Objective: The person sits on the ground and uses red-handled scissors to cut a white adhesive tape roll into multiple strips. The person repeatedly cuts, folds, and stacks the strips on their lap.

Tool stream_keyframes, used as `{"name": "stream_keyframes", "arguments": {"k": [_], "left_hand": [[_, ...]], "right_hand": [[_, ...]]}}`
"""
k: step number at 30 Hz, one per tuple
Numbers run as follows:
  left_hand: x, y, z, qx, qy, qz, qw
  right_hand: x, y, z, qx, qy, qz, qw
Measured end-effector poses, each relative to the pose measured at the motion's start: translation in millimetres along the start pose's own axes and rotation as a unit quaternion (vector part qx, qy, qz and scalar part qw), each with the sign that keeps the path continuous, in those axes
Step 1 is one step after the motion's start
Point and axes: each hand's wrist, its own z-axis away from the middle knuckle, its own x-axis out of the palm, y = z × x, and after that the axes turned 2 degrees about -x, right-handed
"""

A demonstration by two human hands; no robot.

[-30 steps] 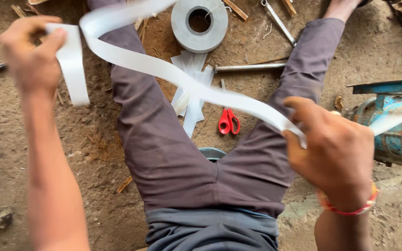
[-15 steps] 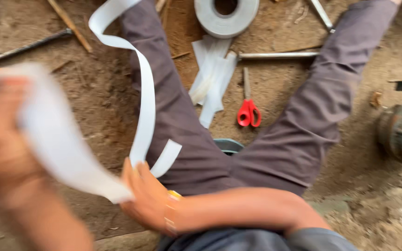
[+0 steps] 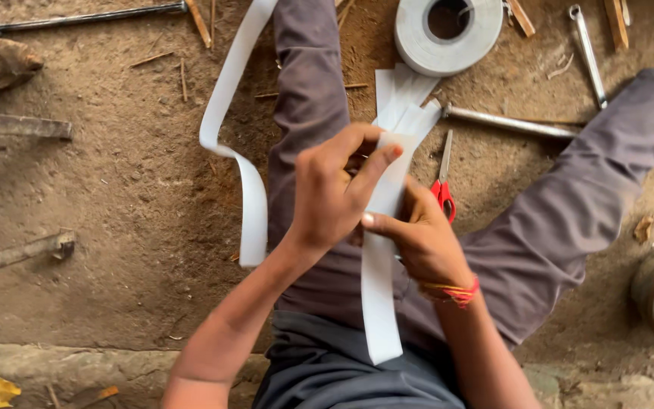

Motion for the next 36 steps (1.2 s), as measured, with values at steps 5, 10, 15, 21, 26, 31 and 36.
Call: {"name": "stream_keyframes", "arguments": {"k": [5, 10, 15, 21, 26, 31, 36], "left_hand": [[-53.2, -114.2, 18.8, -0.133, 0.173, -0.218, 0.951], [-93.4, -242.1, 12.6, -0.093, 0.13, -0.349, 0.923], [-62.6, -313.8, -117.6, 0.0, 0.081, -0.279, 0.957], [-16.5, -316.2, -234.6, -0.069, 0.053, -0.327, 0.941], [-43.3, -266.2, -242.0, -0.213, -0.121, -0.392, 0.887], [-34.2, -181.3, -195.3, -0.1, -0.254, -0.35, 0.896], [-5.9, -95.3, -103.5, -0.096, -0.275, -0.247, 0.924]], "right_hand": [[-56.2, 33.4, -22.6, 0.051, 0.083, -0.072, 0.993], [-100.0, 44.6, -36.7, 0.071, 0.188, -0.058, 0.978], [-99.1, 62.7, -48.3, 0.038, 0.165, -0.002, 0.985], [-113.2, 77.4, -58.1, 0.013, 0.135, 0.021, 0.991], [-121.1, 73.6, -63.7, 0.032, 0.162, -0.033, 0.986], [-114.0, 59.9, -98.6, 0.026, 0.123, -0.173, 0.977], [-90.6, 40.6, -149.9, -0.037, -0.008, -0.285, 0.958]]}}
